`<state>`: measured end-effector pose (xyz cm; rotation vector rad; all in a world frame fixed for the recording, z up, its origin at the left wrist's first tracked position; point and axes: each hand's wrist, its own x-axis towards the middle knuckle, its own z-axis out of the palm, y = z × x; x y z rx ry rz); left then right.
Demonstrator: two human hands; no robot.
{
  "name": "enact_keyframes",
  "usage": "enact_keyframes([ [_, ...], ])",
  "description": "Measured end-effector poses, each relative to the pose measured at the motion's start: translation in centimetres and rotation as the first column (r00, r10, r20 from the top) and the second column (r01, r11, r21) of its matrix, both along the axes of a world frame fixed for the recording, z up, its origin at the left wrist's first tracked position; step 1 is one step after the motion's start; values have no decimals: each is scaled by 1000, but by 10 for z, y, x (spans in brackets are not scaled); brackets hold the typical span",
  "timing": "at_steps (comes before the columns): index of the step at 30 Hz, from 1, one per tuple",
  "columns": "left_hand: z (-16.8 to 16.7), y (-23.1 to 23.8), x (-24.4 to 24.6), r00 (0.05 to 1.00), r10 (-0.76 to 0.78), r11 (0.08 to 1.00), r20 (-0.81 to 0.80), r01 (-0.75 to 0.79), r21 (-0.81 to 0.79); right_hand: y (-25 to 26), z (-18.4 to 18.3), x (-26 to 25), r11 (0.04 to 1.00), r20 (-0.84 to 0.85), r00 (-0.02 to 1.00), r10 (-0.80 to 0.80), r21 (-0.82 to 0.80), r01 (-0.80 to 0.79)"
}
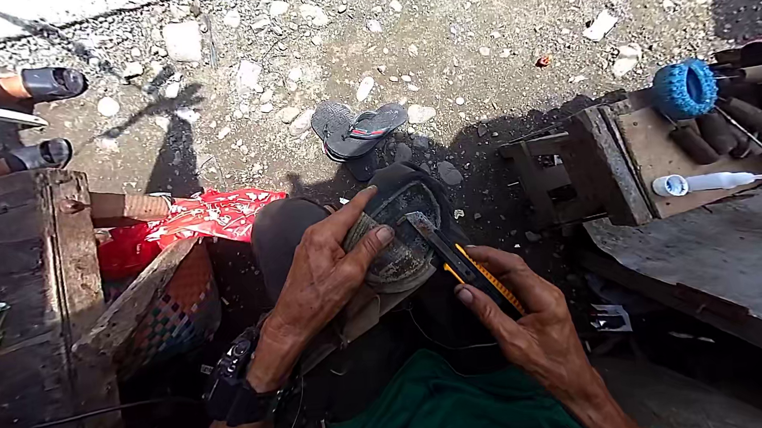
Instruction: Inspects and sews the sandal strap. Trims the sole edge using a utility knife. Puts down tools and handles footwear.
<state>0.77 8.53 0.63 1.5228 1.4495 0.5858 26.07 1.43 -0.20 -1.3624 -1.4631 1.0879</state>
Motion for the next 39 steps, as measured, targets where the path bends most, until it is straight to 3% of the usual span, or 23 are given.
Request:
enact_keyframes([
  [3, 21, 10, -2, 975, -175, 982, -138, 183, 40, 26, 12, 16, 997, -209, 977, -51, -73, 36],
  [6, 48, 36, 0, 841, -430, 865, -329, 489, 118, 58, 15, 25, 992, -253, 967, -20, -129, -13],
  [9, 47, 63, 3, 713, -543, 760, -444, 642, 102, 75, 6, 11, 964, -348, 936, 56, -226, -142],
  [12, 24, 56, -6, 681, -385, 762, -623, 615, 201, 75, -7, -7, 942, -329, 944, -7, -319, -104],
  [15, 19, 35, -18, 649, -146, 843, -746, 477, 250, 72, -16, -11, 941, -367, 929, -53, -330, -76],
  [17, 18, 28, -23, 681, -135, 874, -719, 424, 238, 67, -19, -15, 949, -403, 913, -68, -308, -65],
  [20, 25, 31, -38, 802, -194, 924, -565, 343, 169, 69, -13, -22, 968, -365, 931, 10, -231, -101],
  [22, 40, 30, -49, 778, -175, 926, -603, 338, 167, 71, -7, -25, 979, -297, 951, 81, -158, -133],
  [25, 74, 29, -73, 549, -89, 910, -831, 384, 155, 73, 4, -15, 988, -275, 956, 100, -86, -128],
  [28, 91, 28, -82, 308, -69, 927, -949, 372, 53, 72, 9, 1, 991, -221, 972, 78, -91, -101],
  [32, 90, 37, -34, 189, -164, 925, -968, 370, -84, 62, 10, 5, 984, -216, 965, 151, -57, -166],
  [34, 81, 47, -24, 247, -212, 923, -945, 368, -111, 56, 12, 6, 980, -224, 957, 182, -40, -196],
  [35, 75, 53, -33, 321, -230, 926, -919, 361, -106, 53, 13, 7, 978, -237, 952, 191, -32, -205],
  [37, 58, 59, -70, 550, -235, 940, -801, 339, -43, 48, 12, 6, 974, -281, 937, 206, -34, -225],
  [39, 32, 54, -102, 812, -200, 963, -549, 267, 43, 42, 12, 1, 966, -334, 918, 214, -69, -250],
])
